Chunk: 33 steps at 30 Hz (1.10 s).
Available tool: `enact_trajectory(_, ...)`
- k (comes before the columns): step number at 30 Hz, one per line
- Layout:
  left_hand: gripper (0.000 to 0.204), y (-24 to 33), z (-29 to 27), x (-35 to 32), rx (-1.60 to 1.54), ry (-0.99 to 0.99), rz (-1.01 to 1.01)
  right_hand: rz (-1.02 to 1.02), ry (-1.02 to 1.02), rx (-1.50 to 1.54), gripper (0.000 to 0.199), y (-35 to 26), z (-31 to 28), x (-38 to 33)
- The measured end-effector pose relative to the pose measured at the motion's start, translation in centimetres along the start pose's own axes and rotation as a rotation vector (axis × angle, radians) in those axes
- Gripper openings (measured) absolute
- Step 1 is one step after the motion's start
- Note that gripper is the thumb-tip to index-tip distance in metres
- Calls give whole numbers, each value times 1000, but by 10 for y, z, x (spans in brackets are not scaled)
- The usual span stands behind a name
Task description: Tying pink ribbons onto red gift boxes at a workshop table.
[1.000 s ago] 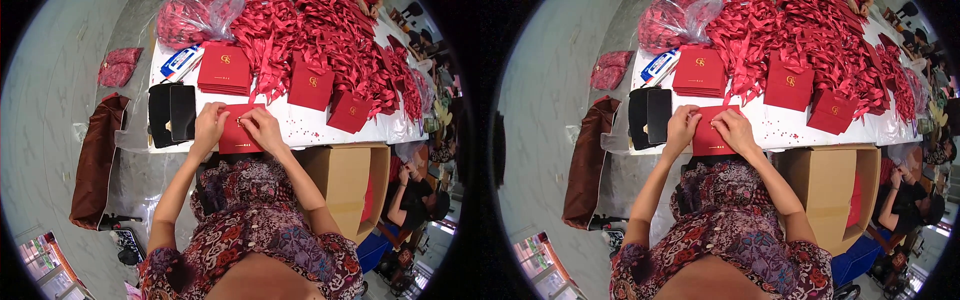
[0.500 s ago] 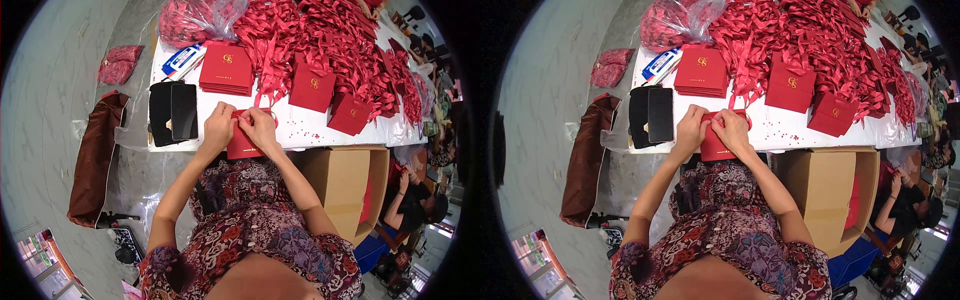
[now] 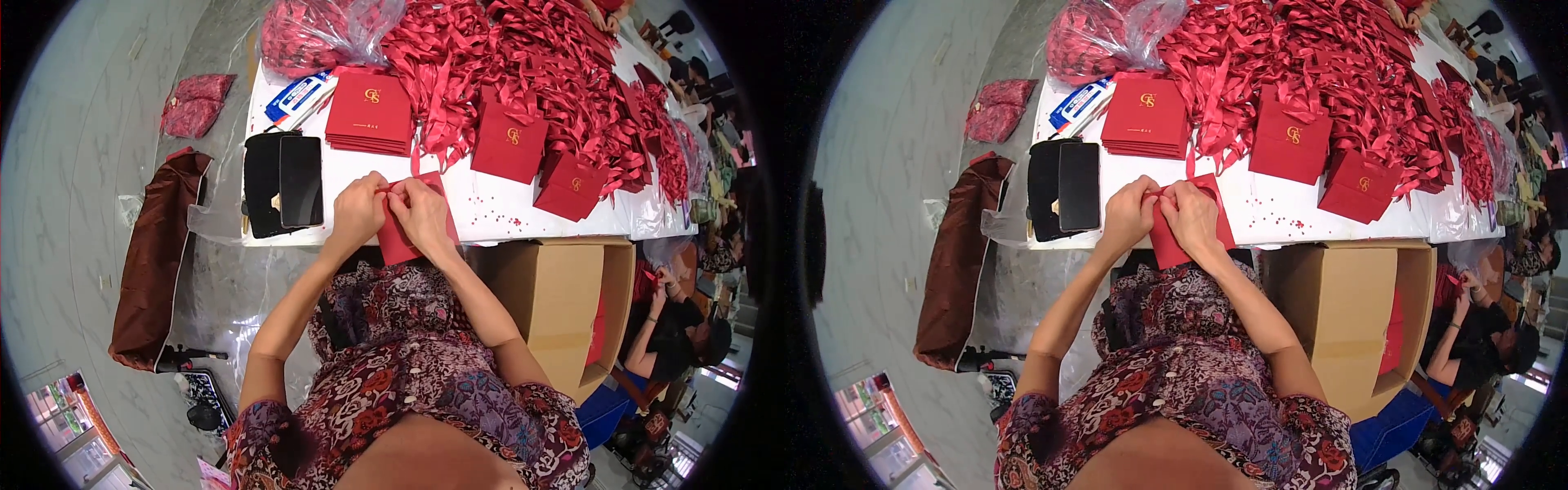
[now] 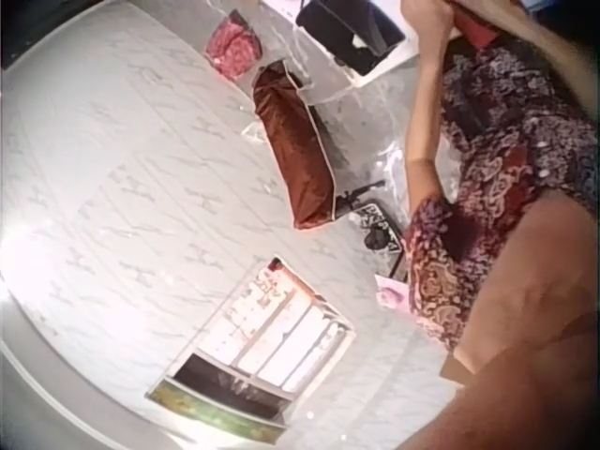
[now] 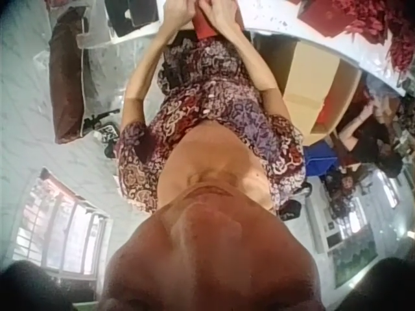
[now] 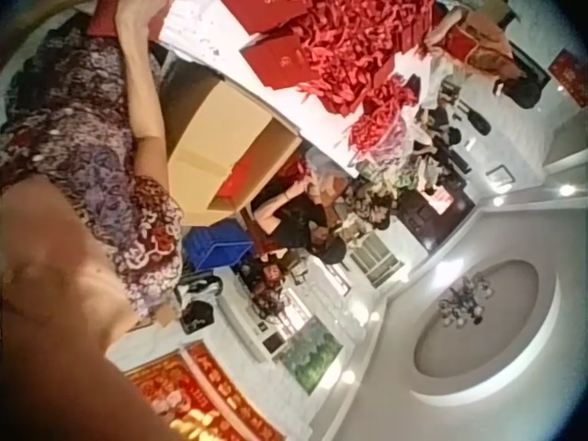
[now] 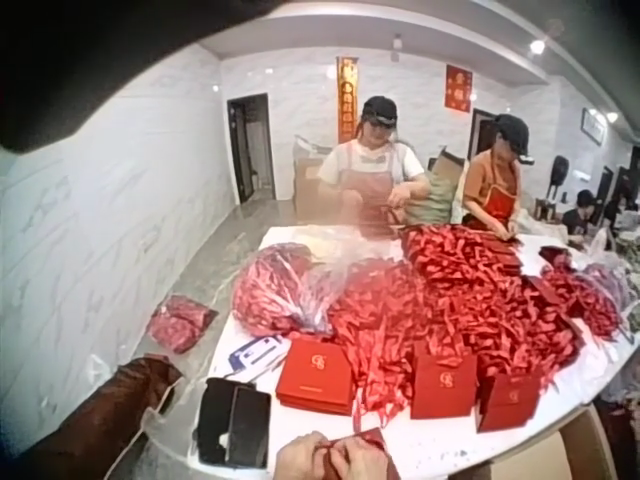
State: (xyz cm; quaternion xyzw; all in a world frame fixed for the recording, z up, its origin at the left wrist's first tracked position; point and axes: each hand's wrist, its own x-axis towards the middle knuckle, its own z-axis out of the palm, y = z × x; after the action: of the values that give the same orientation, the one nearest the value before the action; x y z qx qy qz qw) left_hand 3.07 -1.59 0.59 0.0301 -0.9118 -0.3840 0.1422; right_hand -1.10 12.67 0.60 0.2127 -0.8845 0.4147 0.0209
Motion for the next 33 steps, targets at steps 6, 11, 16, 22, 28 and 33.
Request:
enact_trajectory(6,16,-7,1,2,-98,-29,-61,74,-210,285,16,2,-12,3)
enact_trajectory(11,17,-7,-3,-1,-46,-69,-82,51,-179,312,16,5,-31,6)
enact_trajectory(16,11,-1,-5,-3,-80,-19,-17,-45,-139,138,15,8,-43,20)
enact_trajectory(22,14,0,-9,-2,-226,-76,-54,-252,-238,-73,16,9,-43,26)
enact_trajectory(28,23,5,-11,-2,-101,-63,79,-229,-194,-50,13,15,-37,21)
enact_trajectory(33,19,8,-6,-2,-67,5,126,-183,-201,-10,12,18,-41,20)
